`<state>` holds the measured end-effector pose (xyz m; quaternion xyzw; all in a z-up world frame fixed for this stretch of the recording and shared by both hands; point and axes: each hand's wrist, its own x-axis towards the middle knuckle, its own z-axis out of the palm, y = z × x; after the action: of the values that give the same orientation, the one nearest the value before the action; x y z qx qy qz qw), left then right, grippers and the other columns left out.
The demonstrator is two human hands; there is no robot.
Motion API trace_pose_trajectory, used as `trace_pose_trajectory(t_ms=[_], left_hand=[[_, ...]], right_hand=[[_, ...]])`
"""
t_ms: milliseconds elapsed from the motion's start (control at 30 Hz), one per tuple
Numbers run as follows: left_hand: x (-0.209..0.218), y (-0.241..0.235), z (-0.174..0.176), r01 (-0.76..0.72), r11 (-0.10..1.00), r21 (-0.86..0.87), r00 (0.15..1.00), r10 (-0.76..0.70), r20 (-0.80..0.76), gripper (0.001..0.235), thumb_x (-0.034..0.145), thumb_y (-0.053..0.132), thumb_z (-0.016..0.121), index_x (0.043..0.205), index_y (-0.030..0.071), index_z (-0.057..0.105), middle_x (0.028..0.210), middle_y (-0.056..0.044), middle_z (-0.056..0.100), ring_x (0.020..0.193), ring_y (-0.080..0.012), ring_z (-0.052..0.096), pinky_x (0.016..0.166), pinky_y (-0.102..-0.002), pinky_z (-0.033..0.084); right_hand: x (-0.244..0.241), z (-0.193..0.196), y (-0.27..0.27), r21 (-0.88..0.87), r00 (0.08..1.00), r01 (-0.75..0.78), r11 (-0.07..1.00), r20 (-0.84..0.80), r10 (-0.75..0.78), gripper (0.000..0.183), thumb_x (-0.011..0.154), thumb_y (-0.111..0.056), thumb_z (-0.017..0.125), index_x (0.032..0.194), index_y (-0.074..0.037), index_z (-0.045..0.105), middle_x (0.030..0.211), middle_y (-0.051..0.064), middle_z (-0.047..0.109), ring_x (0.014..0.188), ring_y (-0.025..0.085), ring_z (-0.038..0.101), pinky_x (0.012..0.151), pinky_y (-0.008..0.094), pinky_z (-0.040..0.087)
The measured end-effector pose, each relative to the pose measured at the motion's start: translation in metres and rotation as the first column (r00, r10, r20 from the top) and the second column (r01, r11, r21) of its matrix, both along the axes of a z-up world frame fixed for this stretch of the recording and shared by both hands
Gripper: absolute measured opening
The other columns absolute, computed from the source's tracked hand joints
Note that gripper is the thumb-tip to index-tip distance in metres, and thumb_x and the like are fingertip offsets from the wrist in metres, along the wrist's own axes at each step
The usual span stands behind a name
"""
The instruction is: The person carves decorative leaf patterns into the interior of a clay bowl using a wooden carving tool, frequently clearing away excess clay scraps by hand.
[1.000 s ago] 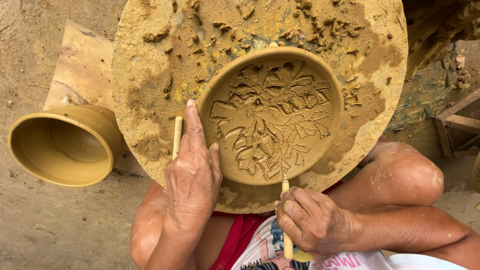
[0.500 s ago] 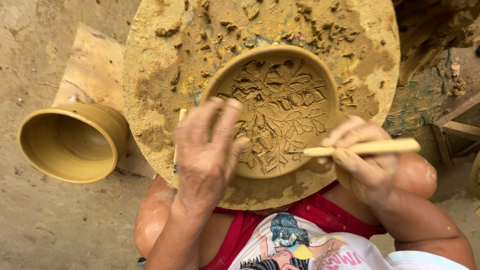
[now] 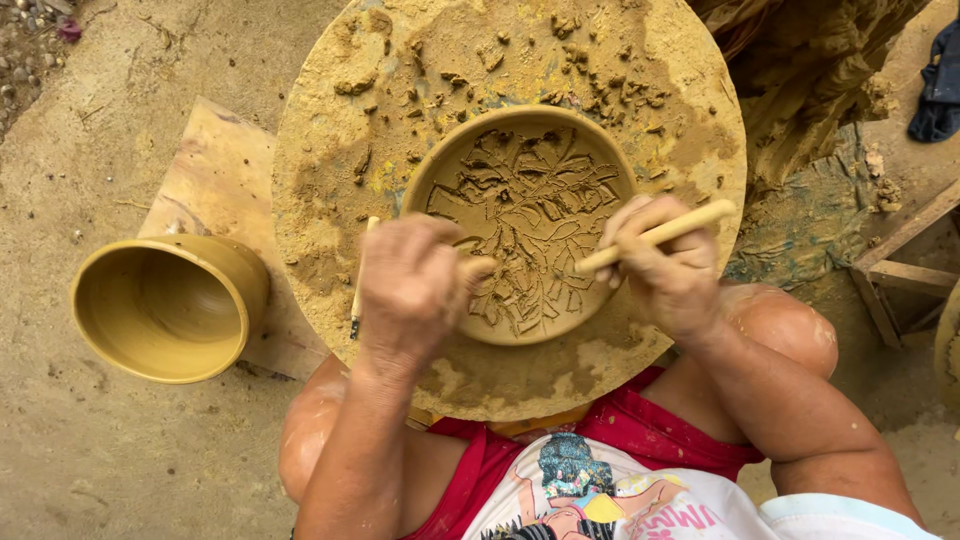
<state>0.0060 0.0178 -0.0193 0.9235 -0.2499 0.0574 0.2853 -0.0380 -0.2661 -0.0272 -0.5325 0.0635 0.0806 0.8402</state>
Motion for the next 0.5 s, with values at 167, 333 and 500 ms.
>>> trace_pose_trajectory(t_ms=[167, 333, 500], left_hand=[[0.012, 0.017, 0.011, -0.317, 0.931, 0.184, 0.914, 0.351, -0.205, 0.049, 0.092, 0.031, 0.074, 0.129, 0.001, 0.062, 0.117, -0.022, 0.069, 0.108, -0.0353, 0.066, 0.089, -0.045, 0.056], [0.008, 0.009, 0.010, -0.286, 0.952, 0.110, 0.859, 0.306, -0.411, 0.051, 0.097, 0.015, 0.070, 0.144, 0.002, 0.053, 0.116, -0.023, 0.070, 0.099, -0.0402, 0.071, 0.082, -0.048, 0.059], [0.010, 0.007, 0.014, -0.290, 0.948, 0.131, 0.835, 0.317, -0.449, 0.050, 0.097, 0.012, 0.069, 0.143, 0.003, 0.053, 0.108, -0.021, 0.071, 0.091, -0.0379, 0.073, 0.076, -0.047, 0.060]], right_hand=[[-0.001, 0.002, 0.003, -0.489, 0.958, -0.288, 0.823, -0.153, 0.244, 0.009, 0.098, -0.005, 0.064, 0.096, -0.003, 0.056, 0.088, 0.008, 0.068, 0.075, 0.009, 0.071, 0.060, 0.022, 0.059], [0.005, 0.005, 0.007, -0.557, 0.943, -0.320, 0.766, -0.111, 0.313, 0.010, 0.097, -0.005, 0.066, 0.093, -0.002, 0.057, 0.090, 0.008, 0.073, 0.076, 0.009, 0.070, 0.063, 0.022, 0.057], [0.007, 0.009, 0.011, -0.605, 0.939, -0.338, 0.721, -0.160, 0.305, 0.011, 0.096, -0.007, 0.068, 0.091, -0.001, 0.060, 0.085, 0.008, 0.074, 0.071, 0.011, 0.070, 0.060, 0.024, 0.057]])
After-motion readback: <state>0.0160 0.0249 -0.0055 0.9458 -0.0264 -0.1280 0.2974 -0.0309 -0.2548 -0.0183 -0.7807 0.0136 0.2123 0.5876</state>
